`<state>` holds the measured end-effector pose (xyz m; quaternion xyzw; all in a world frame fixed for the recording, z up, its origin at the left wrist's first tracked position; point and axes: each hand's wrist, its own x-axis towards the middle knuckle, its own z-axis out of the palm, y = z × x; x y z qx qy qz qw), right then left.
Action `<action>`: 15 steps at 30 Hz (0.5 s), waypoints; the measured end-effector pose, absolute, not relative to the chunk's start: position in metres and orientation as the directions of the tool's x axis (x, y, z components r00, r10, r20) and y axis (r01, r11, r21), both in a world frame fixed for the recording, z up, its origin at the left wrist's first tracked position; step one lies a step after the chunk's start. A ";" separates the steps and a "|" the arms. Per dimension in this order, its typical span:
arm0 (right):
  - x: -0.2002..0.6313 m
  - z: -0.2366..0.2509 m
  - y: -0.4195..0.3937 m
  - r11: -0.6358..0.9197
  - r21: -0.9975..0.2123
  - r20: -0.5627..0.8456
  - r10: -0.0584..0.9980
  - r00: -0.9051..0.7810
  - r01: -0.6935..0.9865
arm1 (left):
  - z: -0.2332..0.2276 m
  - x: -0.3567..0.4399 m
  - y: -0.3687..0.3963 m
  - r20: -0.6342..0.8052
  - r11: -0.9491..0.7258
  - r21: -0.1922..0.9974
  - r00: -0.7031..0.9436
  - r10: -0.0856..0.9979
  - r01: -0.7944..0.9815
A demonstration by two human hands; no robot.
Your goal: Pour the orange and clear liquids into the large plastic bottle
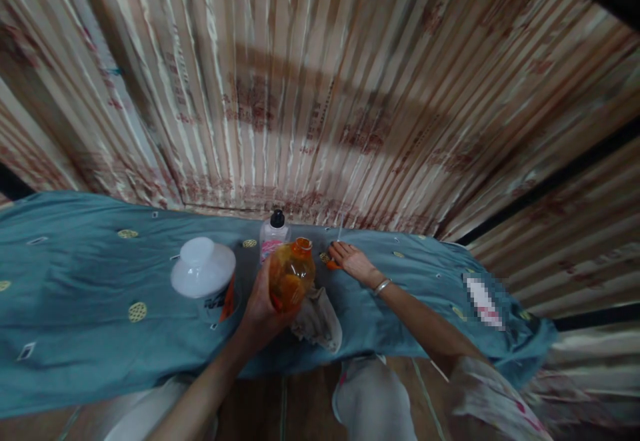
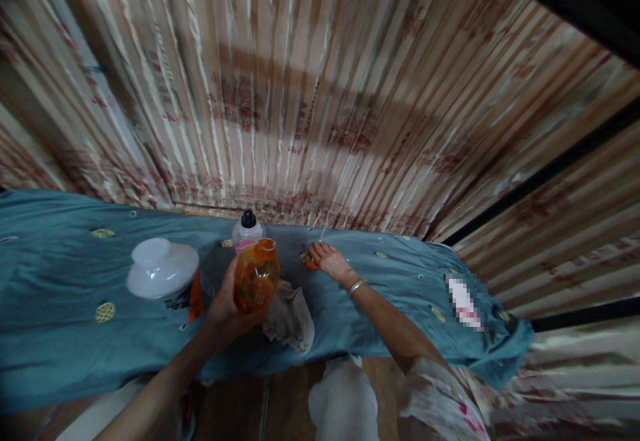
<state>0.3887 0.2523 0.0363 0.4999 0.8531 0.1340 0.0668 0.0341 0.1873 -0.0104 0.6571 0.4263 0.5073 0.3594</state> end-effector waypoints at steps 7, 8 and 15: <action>0.385 0.043 0.220 0.358 0.104 0.169 0.913 -0.371 0.928 | 0.006 0.032 0.185 0.326 -0.349 0.917 0.144 0.934 0.194; 0.381 0.043 0.211 0.344 0.049 0.208 0.915 -0.346 0.938 | 0.005 0.033 0.185 0.321 -0.345 0.918 0.144 0.936 0.193; 0.316 0.044 0.139 0.362 -0.359 0.409 0.889 -0.204 0.860 | -0.005 0.037 0.186 0.323 -0.343 0.918 0.129 0.938 0.199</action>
